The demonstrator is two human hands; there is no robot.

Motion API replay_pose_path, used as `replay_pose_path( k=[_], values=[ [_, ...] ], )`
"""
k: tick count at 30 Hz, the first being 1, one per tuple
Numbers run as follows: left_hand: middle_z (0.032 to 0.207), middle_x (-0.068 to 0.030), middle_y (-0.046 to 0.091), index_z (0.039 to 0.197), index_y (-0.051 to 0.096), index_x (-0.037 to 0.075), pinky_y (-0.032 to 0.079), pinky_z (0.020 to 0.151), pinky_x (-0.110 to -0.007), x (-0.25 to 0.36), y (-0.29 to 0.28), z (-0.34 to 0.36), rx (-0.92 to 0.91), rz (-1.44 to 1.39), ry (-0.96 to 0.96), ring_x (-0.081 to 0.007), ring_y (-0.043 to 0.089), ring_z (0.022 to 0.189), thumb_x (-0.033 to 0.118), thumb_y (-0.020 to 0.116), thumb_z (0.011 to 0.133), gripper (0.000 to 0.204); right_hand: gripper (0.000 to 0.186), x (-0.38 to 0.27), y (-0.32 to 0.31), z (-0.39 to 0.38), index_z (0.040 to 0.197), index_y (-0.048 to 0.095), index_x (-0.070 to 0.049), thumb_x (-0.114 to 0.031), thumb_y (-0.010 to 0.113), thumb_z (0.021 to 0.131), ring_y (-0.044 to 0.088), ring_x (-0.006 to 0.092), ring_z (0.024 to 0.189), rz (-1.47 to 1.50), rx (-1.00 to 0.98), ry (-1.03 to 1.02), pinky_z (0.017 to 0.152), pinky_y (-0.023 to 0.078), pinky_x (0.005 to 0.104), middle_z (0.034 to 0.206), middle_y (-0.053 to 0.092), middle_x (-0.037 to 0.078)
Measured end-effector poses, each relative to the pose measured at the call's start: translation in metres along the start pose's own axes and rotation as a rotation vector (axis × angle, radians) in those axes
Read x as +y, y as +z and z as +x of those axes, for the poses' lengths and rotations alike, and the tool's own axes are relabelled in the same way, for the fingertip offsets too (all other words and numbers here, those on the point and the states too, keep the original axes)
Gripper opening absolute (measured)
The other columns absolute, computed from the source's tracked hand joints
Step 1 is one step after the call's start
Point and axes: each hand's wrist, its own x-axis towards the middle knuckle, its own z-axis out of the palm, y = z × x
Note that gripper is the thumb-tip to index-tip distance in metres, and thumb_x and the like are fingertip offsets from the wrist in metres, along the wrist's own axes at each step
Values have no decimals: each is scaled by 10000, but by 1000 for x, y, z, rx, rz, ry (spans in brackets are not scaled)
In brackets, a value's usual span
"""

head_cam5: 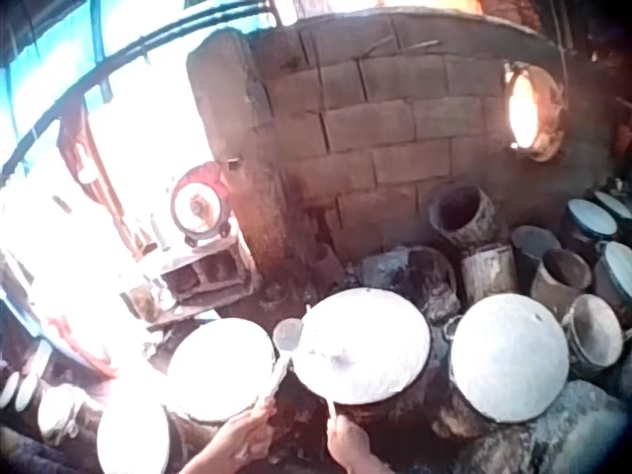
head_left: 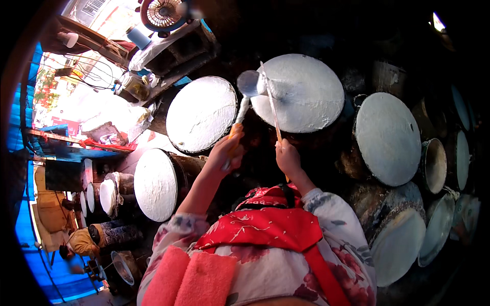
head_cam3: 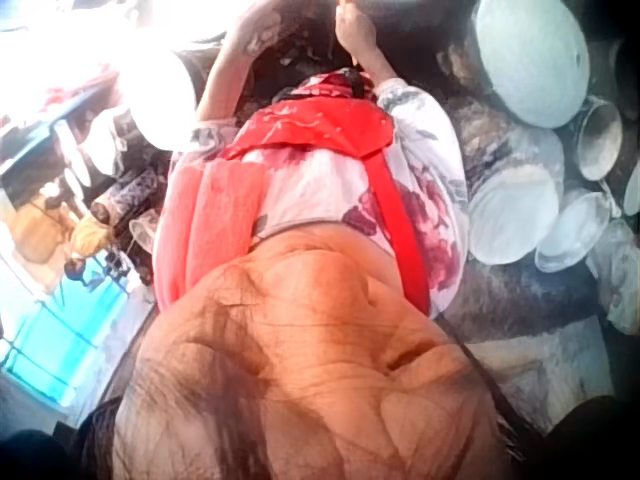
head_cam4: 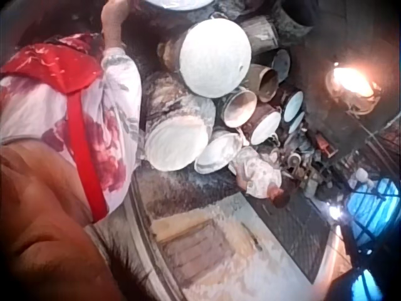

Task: The person pours batter onto hot griddles, spreads it evenly with a wooden tool, and flips the cooked cakes. They repeat this process across multiple griddles, removing finished cakes and placing them on a stack.

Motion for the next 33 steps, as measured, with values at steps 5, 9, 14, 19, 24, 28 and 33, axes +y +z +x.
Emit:
replay_pose_path(
  k=[5, 9, 14, 19, 24, 28, 33],
  values=[
    [638, -15, 417, 1239, 421, 91, 314, 382, -234, 4, -10, -3, 72, -173, 41, -100, 388, 434, 290, 470, 961, 345, 230, -41, -32, 5, 836, 498, -47, -259, 490, 926, 601, 406, 617, -4, 67, -197, 539, 469, 510, 658, 598, 206],
    [657, 3, 401, 1291, 406, 57, 313, 388, -218, 15, -4, 0, -224, -535, 39, -87, 376, 452, 254, 444, 967, 382, 224, -3, -69, 34, 828, 511, -39, -242, 496, 922, 607, 402, 618, -180, 95, -97, 527, 470, 510, 670, 606, 217],
    [651, 3, 386, 1359, 351, 20, 313, 371, -209, 16, 18, -23, -457, -848, 212, -72, 363, 395, 265, 360, 1001, 434, 259, 66, -107, 62, 885, 546, -15, -239, 427, 937, 631, 406, 746, -409, -82, 209, 646, 496, 516, 776, 642, 220],
    [650, -3, 381, 1374, 315, 0, 327, 372, -222, 1, 13, -56, -294, -873, 269, -82, 364, 394, 249, 310, 1012, 440, 215, 29, -91, 31, 895, 534, -42, -244, 464, 911, 661, 375, 738, -488, -466, -116, 686, 518, 491, 749, 659, 194],
    [667, -7, 393, 1400, 273, 5, 332, 387, -221, -32, 5, -107, -27, -855, 393, -78, 393, 406, 263, 294, 1019, 460, 218, 73, -123, 89, 848, 563, -48, -222, 455, 923, 656, 358, 676, -519, -117, 39, 592, 520, 464, 715, 650, 182],
    [680, -10, 404, 1386, 298, -7, 333, 402, -230, -49, -3, -135, 19, -908, 439, -88, 396, 420, 275, 284, 1023, 460, 210, 39, -108, 28, 862, 513, -56, -258, 493, 919, 661, 345, 670, -599, -542, -242, 604, 524, 460, 699, 648, 176],
    [699, -24, 404, 1390, 284, -1, 347, 428, -237, -76, -8, -177, 6, -939, 498, -91, 398, 436, 308, 258, 1029, 477, 264, 72, -147, 1, 856, 494, -38, -283, 459, 949, 622, 399, 638, -443, -37, -22, 564, 487, 502, 682, 620, 202]
  ],
)
